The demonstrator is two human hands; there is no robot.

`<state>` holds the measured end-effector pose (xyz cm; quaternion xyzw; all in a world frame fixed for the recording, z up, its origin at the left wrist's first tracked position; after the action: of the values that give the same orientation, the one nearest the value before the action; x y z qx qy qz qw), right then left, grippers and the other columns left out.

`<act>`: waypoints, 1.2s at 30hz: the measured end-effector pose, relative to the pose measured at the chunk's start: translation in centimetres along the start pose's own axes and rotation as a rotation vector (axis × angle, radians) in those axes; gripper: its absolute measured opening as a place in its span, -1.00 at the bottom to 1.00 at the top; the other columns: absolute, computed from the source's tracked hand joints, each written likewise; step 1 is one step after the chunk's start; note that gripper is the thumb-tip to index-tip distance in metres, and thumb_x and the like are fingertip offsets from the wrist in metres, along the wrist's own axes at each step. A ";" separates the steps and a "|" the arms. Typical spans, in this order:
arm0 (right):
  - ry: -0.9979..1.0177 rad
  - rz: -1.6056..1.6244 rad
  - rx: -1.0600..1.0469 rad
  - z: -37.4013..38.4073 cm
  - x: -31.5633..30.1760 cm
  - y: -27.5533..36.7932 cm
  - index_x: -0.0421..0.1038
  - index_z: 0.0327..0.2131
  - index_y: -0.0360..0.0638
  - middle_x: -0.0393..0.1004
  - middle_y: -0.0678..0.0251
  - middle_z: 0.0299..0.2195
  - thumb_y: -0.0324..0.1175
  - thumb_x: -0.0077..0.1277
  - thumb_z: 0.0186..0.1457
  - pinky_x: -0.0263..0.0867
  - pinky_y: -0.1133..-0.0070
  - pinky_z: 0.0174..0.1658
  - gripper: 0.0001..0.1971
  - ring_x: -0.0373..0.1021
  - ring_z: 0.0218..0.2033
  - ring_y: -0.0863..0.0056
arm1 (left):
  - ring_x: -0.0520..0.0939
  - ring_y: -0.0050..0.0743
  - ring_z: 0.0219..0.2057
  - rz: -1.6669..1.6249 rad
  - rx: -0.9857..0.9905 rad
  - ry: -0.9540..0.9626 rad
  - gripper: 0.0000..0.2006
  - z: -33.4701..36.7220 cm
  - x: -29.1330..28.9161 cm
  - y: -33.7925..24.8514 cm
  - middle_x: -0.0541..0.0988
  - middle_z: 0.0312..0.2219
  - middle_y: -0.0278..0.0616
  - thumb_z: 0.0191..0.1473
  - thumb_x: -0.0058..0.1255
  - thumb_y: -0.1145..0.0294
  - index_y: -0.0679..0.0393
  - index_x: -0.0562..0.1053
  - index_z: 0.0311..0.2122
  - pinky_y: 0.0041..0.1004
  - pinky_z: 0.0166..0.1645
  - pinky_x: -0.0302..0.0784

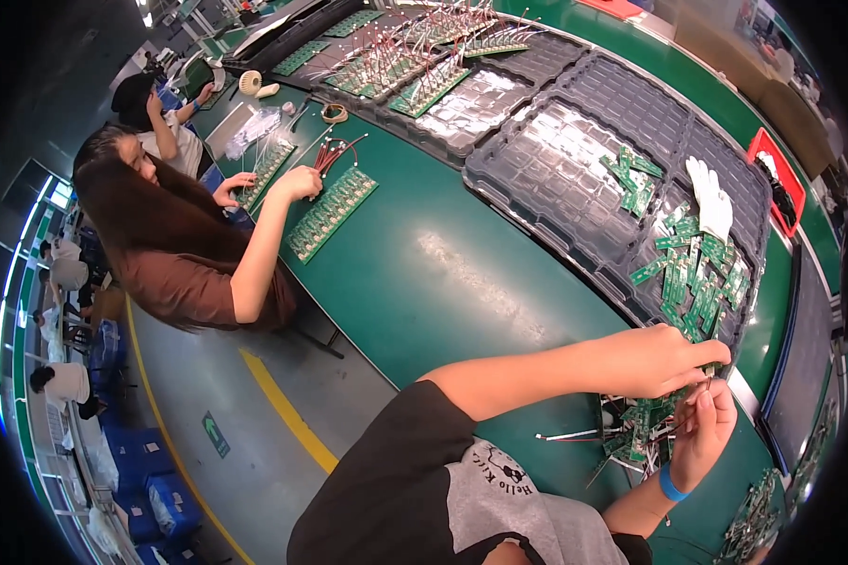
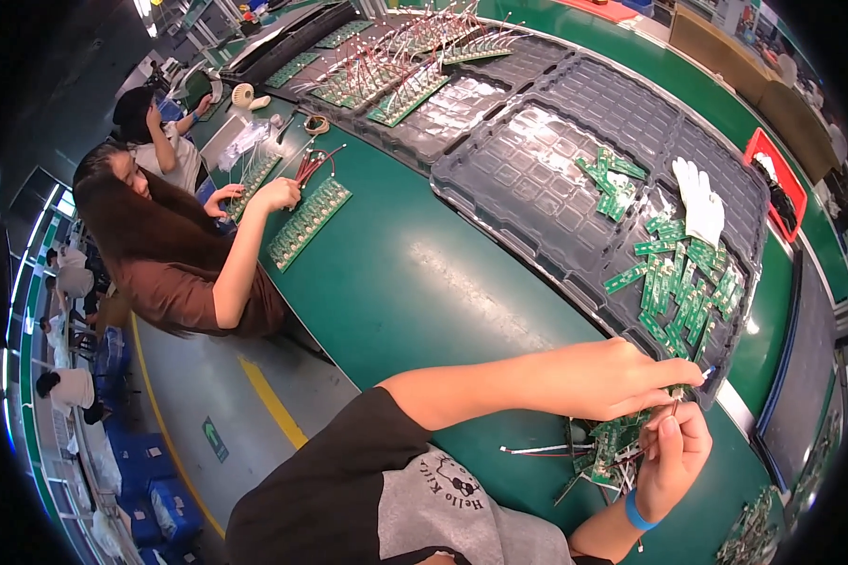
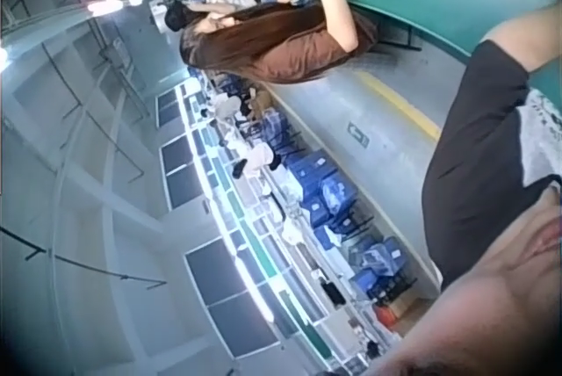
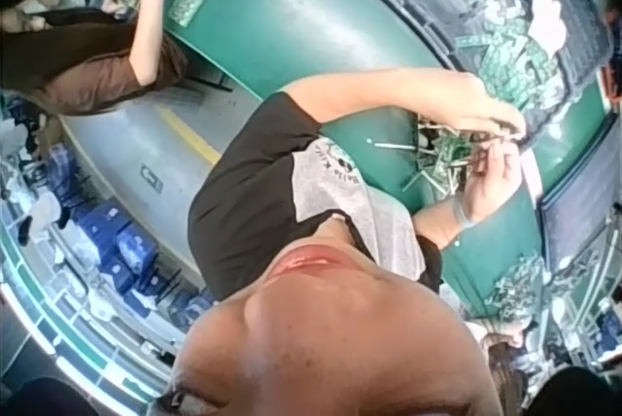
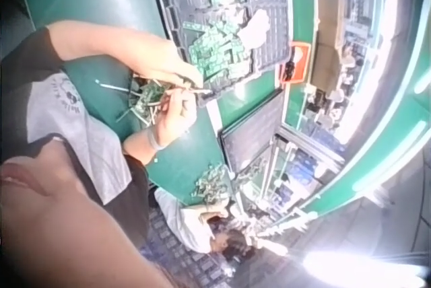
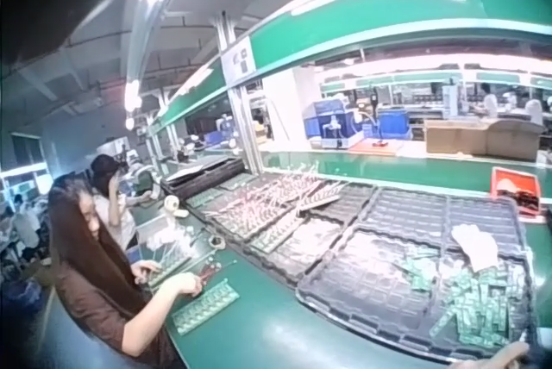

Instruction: The person connects wire harnesses to circuit boards by hand, handles and turns a small portable fan, and attaches more wire harnesses to circuit boards.

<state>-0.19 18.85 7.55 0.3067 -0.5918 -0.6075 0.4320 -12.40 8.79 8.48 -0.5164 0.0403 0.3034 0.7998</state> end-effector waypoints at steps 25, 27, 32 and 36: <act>-0.116 -0.253 0.094 0.0 -0.8 0.2 0.20 -0.66 -0.22 0.19 0.50 -0.72 -0.42 -0.09 -0.03 -0.20 0.81 -0.67 -0.79 -0.04 -0.73 0.84 | 0.45 -0.24 -0.48 0.363 0.117 -0.009 -0.75 -0.8 0.2 0.1 0.33 -0.57 -0.18 -0.25 0.07 0.31 0.26 0.35 -0.50 -0.35 -0.38 0.38; -0.123 -0.243 0.076 -0.3 -1.3 0.4 0.20 -0.66 -0.22 0.19 0.49 -0.72 -0.41 -0.09 -0.03 -0.20 0.80 -0.67 -0.79 -0.05 -0.73 0.84 | 0.44 -0.25 -0.50 0.363 0.153 -0.032 -0.75 -0.7 0.5 -0.3 0.32 -0.59 -0.19 -0.27 0.07 0.31 0.25 0.34 -0.54 -0.36 -0.40 0.37; -0.112 -0.217 0.022 -0.3 -0.8 0.7 0.19 -0.66 -0.22 0.18 0.49 -0.71 -0.39 -0.09 -0.02 -0.20 0.80 -0.67 -0.78 -0.05 -0.73 0.83 | 0.41 -0.28 -0.54 0.363 0.194 -0.062 -0.76 -0.9 0.6 -0.3 0.32 -0.63 -0.19 -0.29 0.06 0.29 0.24 0.33 -0.60 -0.39 -0.44 0.34; -0.131 -0.154 0.005 -0.3 -1.0 0.5 0.17 -0.66 -0.22 0.15 0.49 -0.70 -0.36 -0.10 -0.01 -0.21 0.80 -0.67 -0.76 -0.06 -0.72 0.83 | 0.39 -0.26 -0.61 0.288 0.216 -0.093 -0.76 -0.7 0.9 0.1 0.31 -0.67 -0.18 -0.28 0.05 0.29 0.24 0.33 -0.61 -0.38 -0.49 0.33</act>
<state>0.61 19.61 7.87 0.3120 -0.5948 -0.6564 0.3436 -11.58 8.60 7.76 -0.4020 0.1092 0.4323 0.7998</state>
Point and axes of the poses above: each hand's wrist, its own z-axis towards the middle knuckle, its own x-axis out of the palm, y = z × x, the point moved 2 cm from there along z, towards the middle knuckle
